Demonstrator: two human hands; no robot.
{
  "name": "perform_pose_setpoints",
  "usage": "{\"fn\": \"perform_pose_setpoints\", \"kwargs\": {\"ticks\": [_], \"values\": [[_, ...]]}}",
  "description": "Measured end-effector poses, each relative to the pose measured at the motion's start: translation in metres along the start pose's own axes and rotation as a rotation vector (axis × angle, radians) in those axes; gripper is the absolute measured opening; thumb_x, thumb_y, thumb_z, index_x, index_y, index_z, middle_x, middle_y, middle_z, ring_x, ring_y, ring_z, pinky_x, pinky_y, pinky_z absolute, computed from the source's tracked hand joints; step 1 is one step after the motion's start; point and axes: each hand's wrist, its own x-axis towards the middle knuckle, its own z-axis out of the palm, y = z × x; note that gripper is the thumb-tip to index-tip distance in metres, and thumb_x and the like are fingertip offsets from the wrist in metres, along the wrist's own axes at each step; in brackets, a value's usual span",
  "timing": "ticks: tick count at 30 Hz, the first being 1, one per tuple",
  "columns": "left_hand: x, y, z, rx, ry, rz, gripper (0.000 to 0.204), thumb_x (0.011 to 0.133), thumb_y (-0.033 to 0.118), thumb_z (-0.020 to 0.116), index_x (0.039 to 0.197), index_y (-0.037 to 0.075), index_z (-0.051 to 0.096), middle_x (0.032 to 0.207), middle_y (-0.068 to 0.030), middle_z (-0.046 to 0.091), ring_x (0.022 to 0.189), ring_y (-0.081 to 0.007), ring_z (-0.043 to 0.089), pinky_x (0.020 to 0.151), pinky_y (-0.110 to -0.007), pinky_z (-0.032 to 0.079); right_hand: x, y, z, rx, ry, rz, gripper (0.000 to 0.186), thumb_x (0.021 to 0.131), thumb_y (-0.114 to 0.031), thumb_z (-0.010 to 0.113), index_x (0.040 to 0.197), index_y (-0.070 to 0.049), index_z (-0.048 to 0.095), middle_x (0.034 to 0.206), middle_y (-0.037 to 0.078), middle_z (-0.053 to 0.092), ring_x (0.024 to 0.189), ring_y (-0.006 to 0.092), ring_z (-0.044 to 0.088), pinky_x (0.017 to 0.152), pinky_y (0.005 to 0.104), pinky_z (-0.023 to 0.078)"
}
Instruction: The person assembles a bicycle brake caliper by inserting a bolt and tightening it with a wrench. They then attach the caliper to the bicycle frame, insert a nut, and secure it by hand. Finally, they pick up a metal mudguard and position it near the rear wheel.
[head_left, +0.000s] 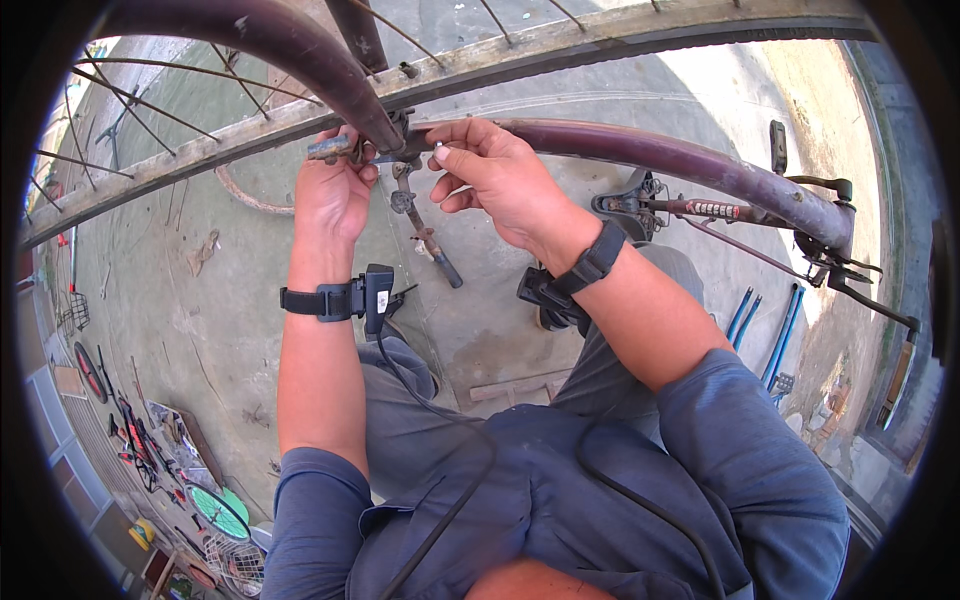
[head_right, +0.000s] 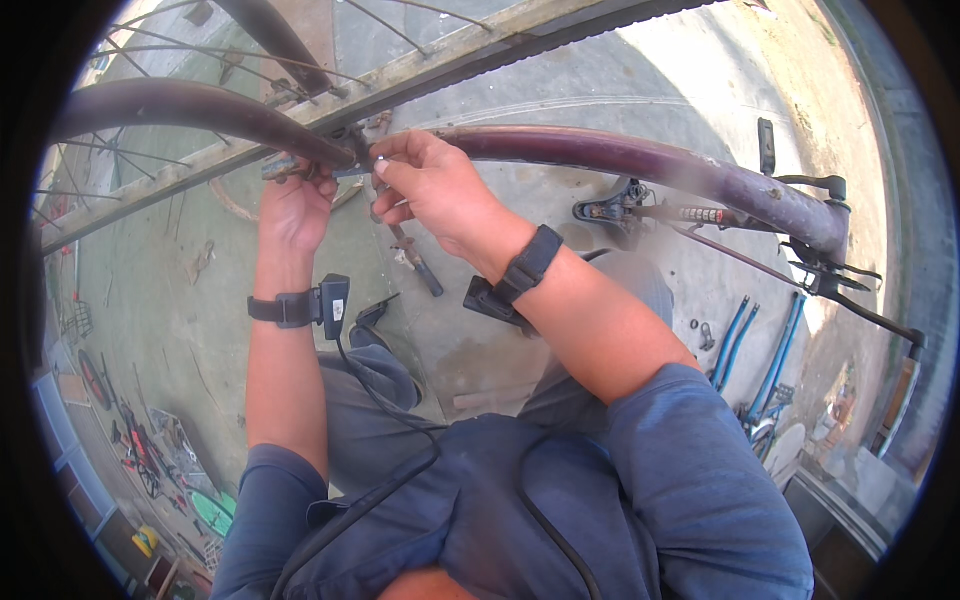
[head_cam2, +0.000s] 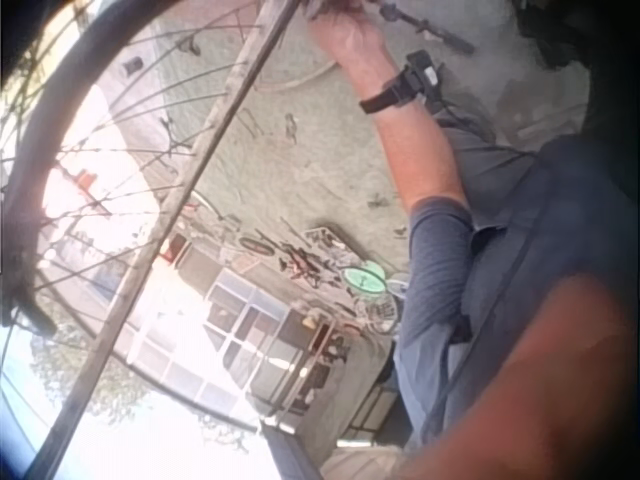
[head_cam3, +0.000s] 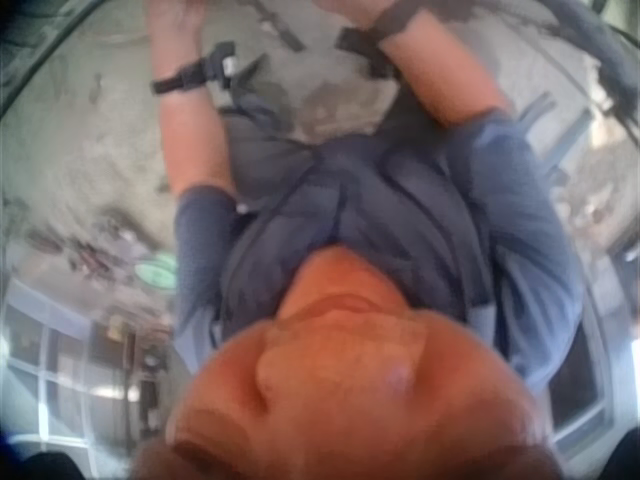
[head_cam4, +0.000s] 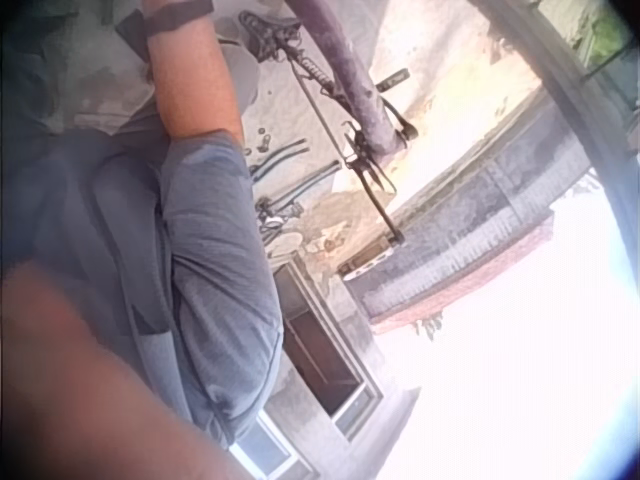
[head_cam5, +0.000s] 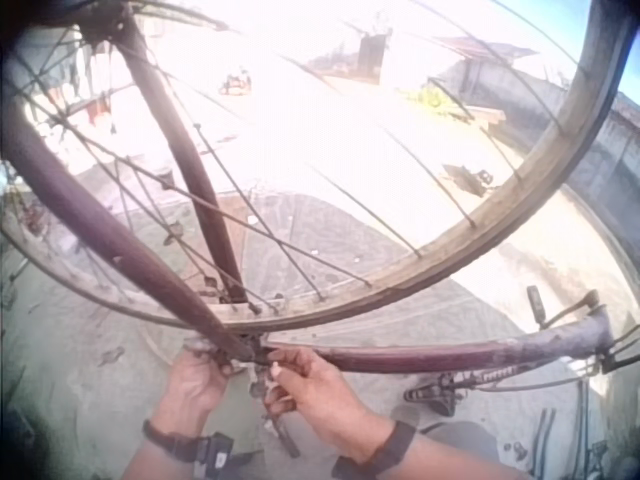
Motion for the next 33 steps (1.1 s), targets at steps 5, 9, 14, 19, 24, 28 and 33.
{"fn": "perform_pose_setpoints", "kwargs": {"ticks": [5,9,14,19,24,28,33], "values": [[-0.002,0.001,0.002,-0.011,-0.006,0.004,0.009,0.094,0.01,0.063,0.1,0.011,0.056,0.09,-0.0013,0.062,0.079,-0.0144,0.056,0.06,-0.026,0.04,0.002,0.002,-0.002,0.003,0.006,0.015,0.025,0.098,-0.011,0.058,0.121,-0.004,0.059,0.106,0.007,0.063,0.078,0.0129,0.065,0.068,0.0269,0.053],[-0.002,0.001,0.001,-0.005,0.008,0.001,0.01,0.094,0.009,0.063,0.101,0.011,0.056,0.091,-0.0014,0.062,0.08,-0.0153,0.057,0.06,-0.027,0.04,0.002,0.003,-0.002,0.007,0.002,0.02,0.026,0.098,-0.01,0.058,0.123,-0.004,0.058,0.107,0.008,0.063,0.08,0.0135,0.066,0.069,0.0266,0.053],[0.003,-0.002,-0.007,-0.014,-0.027,0.002,0.011,0.096,0.014,0.061,0.106,0.012,0.056,0.095,-0.0001,0.062,0.083,-0.015,0.057,0.062,-0.027,0.041,0.004,0.003,-0.004,0.014,-0.007,0.015,0.028,0.098,-0.009,0.057,0.124,-0.002,0.057,0.11,0.009,0.064,0.082,0.0146,0.067,0.069,0.0253,0.054],[0.003,-0.002,-0.01,0.04,-0.076,0.009,0.016,0.1,0.024,0.057,0.112,0.014,0.058,0.101,0.0019,0.061,0.089,-0.014,0.056,0.067,-0.027,0.042,0.004,0.003,-0.005,0.009,-0.02,0.007,0.028,0.098,-0.008,0.056,0.125,-0.001,0.057,0.112,0.01,0.064,0.084,0.0153,0.068,0.069,0.0249,0.054],[0.001,-0.002,-0.003,-0.006,-0.002,0.0,0.013,0.095,0.014,0.064,0.103,0.012,0.055,0.092,-0.0001,0.062,0.079,-0.0143,0.058,0.06,-0.026,0.04,0.005,0.002,-0.005,0.024,-0.015,0.031,0.028,0.098,-0.008,0.055,0.125,-0.001,0.057,0.112,0.01,0.064,0.085,0.0155,0.069,0.069,0.0248,0.054],[0.0,0.0,-0.001,-0.006,0.002,-0.003,0.011,0.096,0.014,0.063,0.103,0.011,0.055,0.093,-0.0005,0.063,0.079,-0.0144,0.058,0.06,-0.026,0.041,0.005,0.003,-0.004,0.017,-0.009,0.05,0.026,0.099,-0.008,0.055,0.124,-0.003,0.058,0.111,0.008,0.064,0.084,0.0149,0.068,0.069,0.0249,0.054],[0.001,-0.001,-0.002,-0.011,-0.016,0.005,0.011,0.095,0.014,0.064,0.101,0.011,0.055,0.092,-0.0008,0.063,0.08,-0.0144,0.058,0.06,-0.026,0.041,0.004,0.003,-0.004,0.004,-0.014,0.05,0.024,0.099,-0.009,0.056,0.122,-0.005,0.059,0.11,0.007,0.065,0.083,0.014,0.068,0.069,0.0254,0.052]]}}
